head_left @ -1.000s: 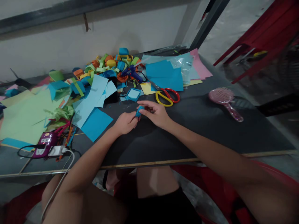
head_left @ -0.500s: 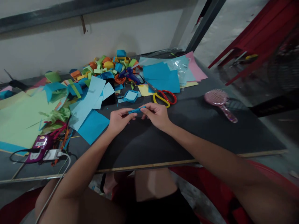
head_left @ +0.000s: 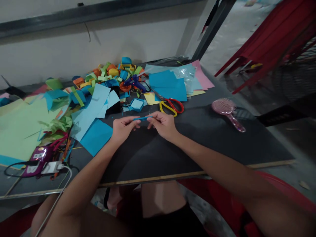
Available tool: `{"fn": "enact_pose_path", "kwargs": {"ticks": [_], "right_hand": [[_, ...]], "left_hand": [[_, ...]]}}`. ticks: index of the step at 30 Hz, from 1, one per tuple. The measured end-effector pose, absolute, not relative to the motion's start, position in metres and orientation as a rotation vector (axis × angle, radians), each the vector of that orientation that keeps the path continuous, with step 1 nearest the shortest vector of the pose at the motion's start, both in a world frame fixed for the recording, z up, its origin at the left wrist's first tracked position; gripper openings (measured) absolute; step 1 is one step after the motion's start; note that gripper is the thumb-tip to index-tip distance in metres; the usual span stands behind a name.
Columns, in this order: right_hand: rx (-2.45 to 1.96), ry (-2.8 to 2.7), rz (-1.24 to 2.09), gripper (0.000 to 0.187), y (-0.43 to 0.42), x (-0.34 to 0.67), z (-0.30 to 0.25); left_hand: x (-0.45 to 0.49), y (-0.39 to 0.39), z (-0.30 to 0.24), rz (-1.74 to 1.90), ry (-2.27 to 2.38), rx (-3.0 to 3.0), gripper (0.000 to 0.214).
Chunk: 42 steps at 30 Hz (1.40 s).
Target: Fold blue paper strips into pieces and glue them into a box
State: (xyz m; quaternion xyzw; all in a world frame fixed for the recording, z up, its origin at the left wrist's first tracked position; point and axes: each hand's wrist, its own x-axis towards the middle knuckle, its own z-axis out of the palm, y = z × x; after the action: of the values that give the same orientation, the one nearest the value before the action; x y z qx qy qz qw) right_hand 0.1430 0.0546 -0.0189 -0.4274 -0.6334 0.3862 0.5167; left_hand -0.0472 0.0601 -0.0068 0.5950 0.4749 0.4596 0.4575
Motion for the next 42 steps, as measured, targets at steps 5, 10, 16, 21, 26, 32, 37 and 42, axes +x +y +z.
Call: {"fn": "enact_pose_path", "kwargs": {"ticks": [5, 10, 16, 21, 26, 32, 37, 42], "right_hand": [[-1.042, -1.530, 0.913, 0.034, 0.054, 0.144, -0.020], [-1.019, -1.537, 0.950, 0.036, 0.055, 0.145, -0.022], [-0.978, -1.530, 0.991, 0.032, 0.056, 0.145, -0.022], [-0.928, -1.497, 1.042, 0.035, 0.056, 0.143, -0.019], [-0.842, -1.473, 1.143, 0.036, 0.058, 0.145, -0.017], [-0.874, -1.462, 1.171, 0.036, 0.061, 0.147, -0.019], [-0.891, -1.449, 1.189, 0.037, 0.060, 0.145, -0.020], [-0.874, -1.472, 1.208, 0.036, 0.057, 0.143, -0.018]], "left_hand": [[-0.048, 0.059, -0.005, 1.122, 1.197, 1.483, 0.028], [-0.049, 0.060, -0.004, 1.111, 1.183, 1.472, 0.032], [-0.049, 0.061, -0.005, 1.124, 1.176, 1.434, 0.030], [-0.048, 0.056, 0.000, 1.154, 1.229, 1.519, 0.028], [-0.046, 0.048, 0.006, 1.191, 1.221, 1.683, 0.028], [-0.050, 0.056, 0.004, 1.077, 1.137, 1.639, 0.039], [-0.057, 0.059, 0.008, 1.000, 1.126, 1.730, 0.040], [-0.057, 0.055, 0.011, 1.058, 1.187, 1.805, 0.035]]}}
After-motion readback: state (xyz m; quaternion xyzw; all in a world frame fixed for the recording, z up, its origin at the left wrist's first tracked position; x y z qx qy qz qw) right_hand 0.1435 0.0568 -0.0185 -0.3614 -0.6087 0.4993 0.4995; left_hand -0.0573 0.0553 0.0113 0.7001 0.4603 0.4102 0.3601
